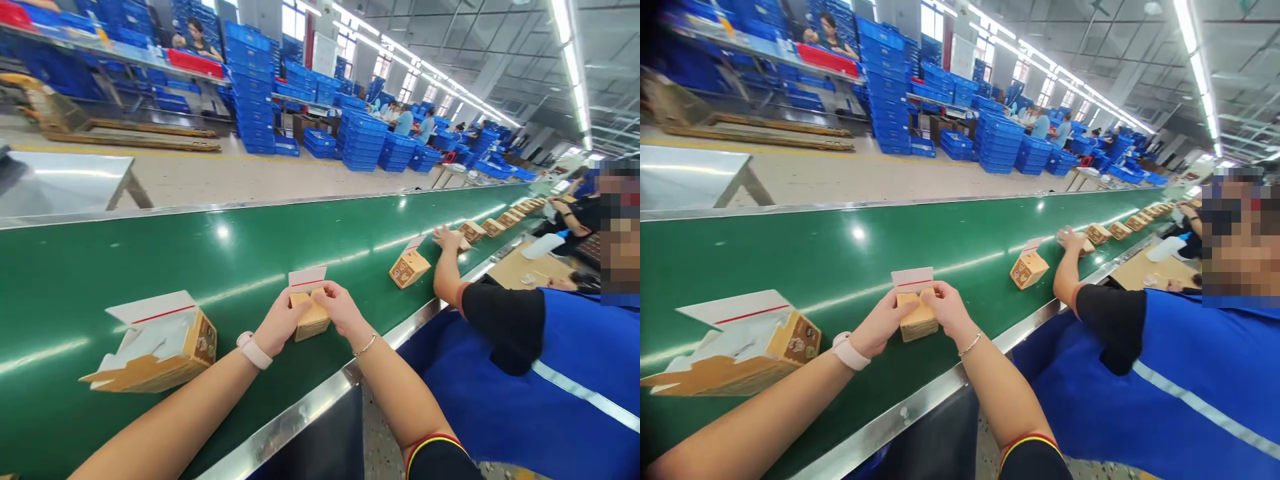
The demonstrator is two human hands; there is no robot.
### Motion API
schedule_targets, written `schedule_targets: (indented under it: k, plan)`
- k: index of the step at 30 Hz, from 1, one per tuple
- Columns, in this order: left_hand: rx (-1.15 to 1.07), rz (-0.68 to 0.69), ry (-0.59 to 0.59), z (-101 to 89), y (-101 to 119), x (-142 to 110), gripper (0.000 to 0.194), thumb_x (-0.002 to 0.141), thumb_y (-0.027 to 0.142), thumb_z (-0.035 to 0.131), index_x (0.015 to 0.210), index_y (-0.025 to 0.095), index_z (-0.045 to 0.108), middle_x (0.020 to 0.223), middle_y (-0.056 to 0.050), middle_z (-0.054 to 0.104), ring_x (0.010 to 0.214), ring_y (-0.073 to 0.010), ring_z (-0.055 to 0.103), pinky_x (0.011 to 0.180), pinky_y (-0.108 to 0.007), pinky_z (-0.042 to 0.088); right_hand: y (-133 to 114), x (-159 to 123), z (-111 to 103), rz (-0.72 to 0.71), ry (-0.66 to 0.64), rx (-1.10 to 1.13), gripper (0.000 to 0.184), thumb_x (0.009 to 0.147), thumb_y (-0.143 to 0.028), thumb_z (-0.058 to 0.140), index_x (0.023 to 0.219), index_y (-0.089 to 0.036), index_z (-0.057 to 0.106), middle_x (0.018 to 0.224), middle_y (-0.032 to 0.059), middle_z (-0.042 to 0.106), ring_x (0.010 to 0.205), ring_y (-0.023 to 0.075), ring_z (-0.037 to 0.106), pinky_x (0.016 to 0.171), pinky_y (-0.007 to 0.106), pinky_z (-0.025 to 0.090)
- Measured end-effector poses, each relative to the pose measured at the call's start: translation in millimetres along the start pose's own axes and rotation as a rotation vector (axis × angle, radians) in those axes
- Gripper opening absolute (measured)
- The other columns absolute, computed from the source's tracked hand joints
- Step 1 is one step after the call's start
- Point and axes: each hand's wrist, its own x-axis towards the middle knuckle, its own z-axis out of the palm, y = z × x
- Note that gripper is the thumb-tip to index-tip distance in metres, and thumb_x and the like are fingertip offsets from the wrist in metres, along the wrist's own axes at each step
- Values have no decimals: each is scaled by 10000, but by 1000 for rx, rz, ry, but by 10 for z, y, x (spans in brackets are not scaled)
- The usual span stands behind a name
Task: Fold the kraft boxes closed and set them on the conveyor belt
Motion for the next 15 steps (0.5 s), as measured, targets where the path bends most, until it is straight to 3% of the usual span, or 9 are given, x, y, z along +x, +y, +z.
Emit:
schedule_targets:
  k: [5,9,12,15]
  plan:
    - [12,20,13,105,-96,109,505,576,317,669,1034,171,514,987,-71,639,910,-239,625,805,-382,506,-90,64,-106,45,-58,-93,243,597,-93,654,822,-180,632,746,-38,663,703,120,609,669,239,473]
    - [119,34,60,164,-49,61,460,700,302,612,1123,162,504,1149,-137,617,1080,-266,591,946,-432,471,-114,80,-194,32,9,-71,213,612,-146,691,821,-170,655,811,0,699,743,136,634,706,261,499]
    - [323,99,96,45,28,-262,481,737,376,597,1167,169,536,1303,-152,560,1224,-292,512,1038,-456,413,-108,71,-248,-34,27,-129,241,621,-237,740,838,-162,666,822,29,712,762,154,655,726,284,523]
    - [458,200,-39,-219,94,-766,454,740,501,591,1088,211,625,1223,-112,628,1124,-303,584,907,-426,515,-254,76,-434,-194,47,-287,309,645,-323,762,900,-169,680,870,55,715,819,183,664,769,349,539]
